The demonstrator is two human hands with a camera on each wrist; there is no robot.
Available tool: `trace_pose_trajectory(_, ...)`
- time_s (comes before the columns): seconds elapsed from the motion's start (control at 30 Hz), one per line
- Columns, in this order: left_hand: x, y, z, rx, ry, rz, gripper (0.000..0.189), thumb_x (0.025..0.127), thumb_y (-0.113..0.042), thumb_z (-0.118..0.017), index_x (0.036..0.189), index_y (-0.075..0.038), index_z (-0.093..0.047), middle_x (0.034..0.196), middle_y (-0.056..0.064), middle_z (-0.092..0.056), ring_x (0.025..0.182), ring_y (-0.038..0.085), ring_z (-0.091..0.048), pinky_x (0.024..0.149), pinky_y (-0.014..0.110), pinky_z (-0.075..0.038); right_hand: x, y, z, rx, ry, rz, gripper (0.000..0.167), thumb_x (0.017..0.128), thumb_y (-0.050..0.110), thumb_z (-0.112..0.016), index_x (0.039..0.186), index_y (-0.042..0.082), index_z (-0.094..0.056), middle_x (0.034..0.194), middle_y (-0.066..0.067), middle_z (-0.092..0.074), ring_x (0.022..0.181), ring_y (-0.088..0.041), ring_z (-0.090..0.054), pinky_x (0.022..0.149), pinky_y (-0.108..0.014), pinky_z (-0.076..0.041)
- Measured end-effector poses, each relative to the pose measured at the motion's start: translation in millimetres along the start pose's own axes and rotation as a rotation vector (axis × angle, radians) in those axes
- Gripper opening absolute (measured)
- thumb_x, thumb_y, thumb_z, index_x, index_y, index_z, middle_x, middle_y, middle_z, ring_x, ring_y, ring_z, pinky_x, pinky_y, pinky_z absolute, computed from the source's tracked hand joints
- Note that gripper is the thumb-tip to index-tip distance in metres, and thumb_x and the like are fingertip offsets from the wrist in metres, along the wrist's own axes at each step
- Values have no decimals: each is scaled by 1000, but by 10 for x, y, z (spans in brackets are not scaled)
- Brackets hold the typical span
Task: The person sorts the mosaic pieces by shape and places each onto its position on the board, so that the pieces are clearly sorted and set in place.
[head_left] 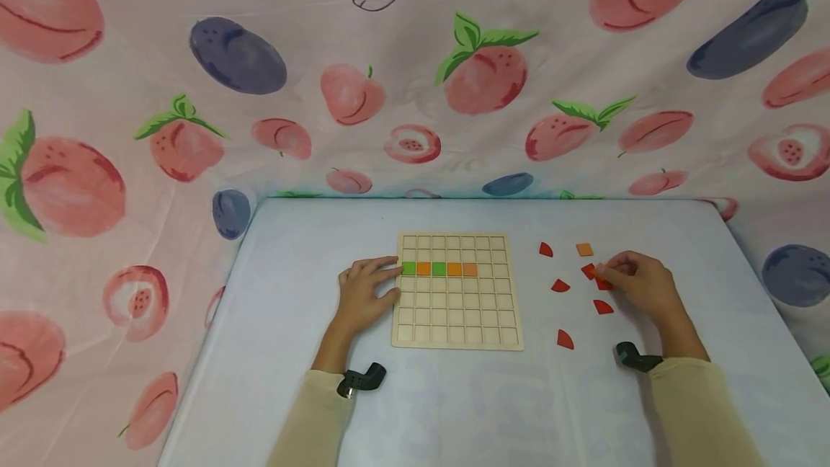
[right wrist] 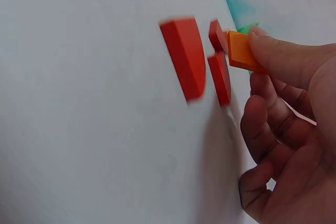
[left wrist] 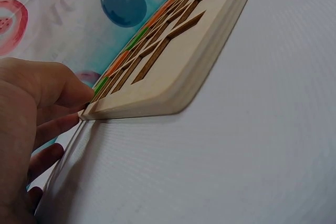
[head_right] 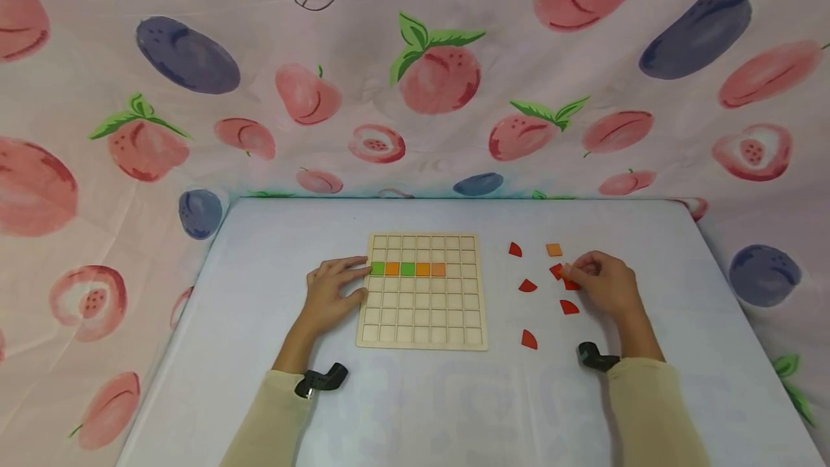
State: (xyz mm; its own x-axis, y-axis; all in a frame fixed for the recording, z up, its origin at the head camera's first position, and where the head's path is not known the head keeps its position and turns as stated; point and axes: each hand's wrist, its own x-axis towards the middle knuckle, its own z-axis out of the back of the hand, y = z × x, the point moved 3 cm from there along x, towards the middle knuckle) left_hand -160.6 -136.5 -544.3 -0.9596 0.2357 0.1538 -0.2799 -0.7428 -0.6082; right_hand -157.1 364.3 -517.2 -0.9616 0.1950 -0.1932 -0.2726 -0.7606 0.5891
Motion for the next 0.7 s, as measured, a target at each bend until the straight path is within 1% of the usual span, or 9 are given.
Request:
trace_pose_trajectory(0.07, 1, 1, -1, 2, 0, 0, 40, 88, -23, -69, 127, -21, -74, 145, -5, -61, 130, 24, -49, 105, 56, -25, -19, 53, -14, 17, 5, 17, 52, 93, 56, -66, 109, 7, -66, 91, -8, -64, 90, -23, -53, 66, -27, -45)
trace_pose_trajectory(0.17, 1, 3, -4, 3, -1, 1, 40, 88, -23, -69, 127, -21, -74, 145, -5, -61, 130, 25, -49, 105, 56, -25, -36, 131, -35, 59, 24, 44, 50, 92, 54, -68, 110, 7, -66, 90, -8, -67, 83, -18, -58, 64, -24, -47)
trace_pose_trajectory(0.3, 0, 6, -12, -3, 0, 4, 40, 87, -23, -69, 127, -21, -74, 145, -4, -61, 130, 25, -49, 106, 56, -25, -39, 235, -75, 109, 40, 89, 46, 93, 50, -70, 109, 7, -66, 89, -10, -69, 73, -12, -63, 62, -23, -51)
trace_pose_trajectory(0.4, 0, 9, -16, -3, -2, 1, 40, 88, -23, -69, 127, -21, -74, 145, -4, -61, 130, 25, -49, 106, 56, -24, -33, 305, -126, 126, 38, 118, 43, 93, 48, -71, 109, 8, -67, 93, -11, -68, 74, -11, -61, 61, -24, -52)
trace_pose_trajectory(0.43, -1, 10, -16, -2, -4, -1, 40, 87, -23, -69, 127, -21, -74, 144, -4, -61, 130, 25, -49, 106, 56, -25, -27, 327, -152, 141, 42, 127, 42, 93, 47, -72, 110, 8, -67, 98, -11, -68, 75, -10, -61, 61, -24, -54)
trace_pose_trajectory(0.57, -3, 12, -12, 2, -10, -7, 40, 87, -22, -69, 126, -21, -74, 144, -5, -62, 130, 25, -49, 105, 56, -25, 3, 420, -250, 165, 65, 155, 41, 93, 46, -71, 112, 9, -67, 106, -11, -69, 83, -9, -62, 66, -23, -54)
trace_pose_trajectory(0.63, -2, 12, -12, 1, -10, -7, 40, 87, -22, -70, 126, -21, -74, 144, -5, -62, 129, 24, -49, 105, 56, -25, 16, 473, -296, 181, 81, 160, 40, 94, 44, -72, 113, 10, -68, 107, -10, -71, 85, -10, -64, 70, -22, -54)
trace_pose_trajectory(0.7, -1, 9, -13, 0, -10, -9, 40, 87, -22, -70, 127, -21, -74, 144, -5, -62, 129, 24, -49, 106, 56, -25, 25, 525, -336, 185, 93, 168, 36, 94, 41, -72, 113, 11, -68, 104, -11, -73, 85, -12, -66, 71, -22, -52)
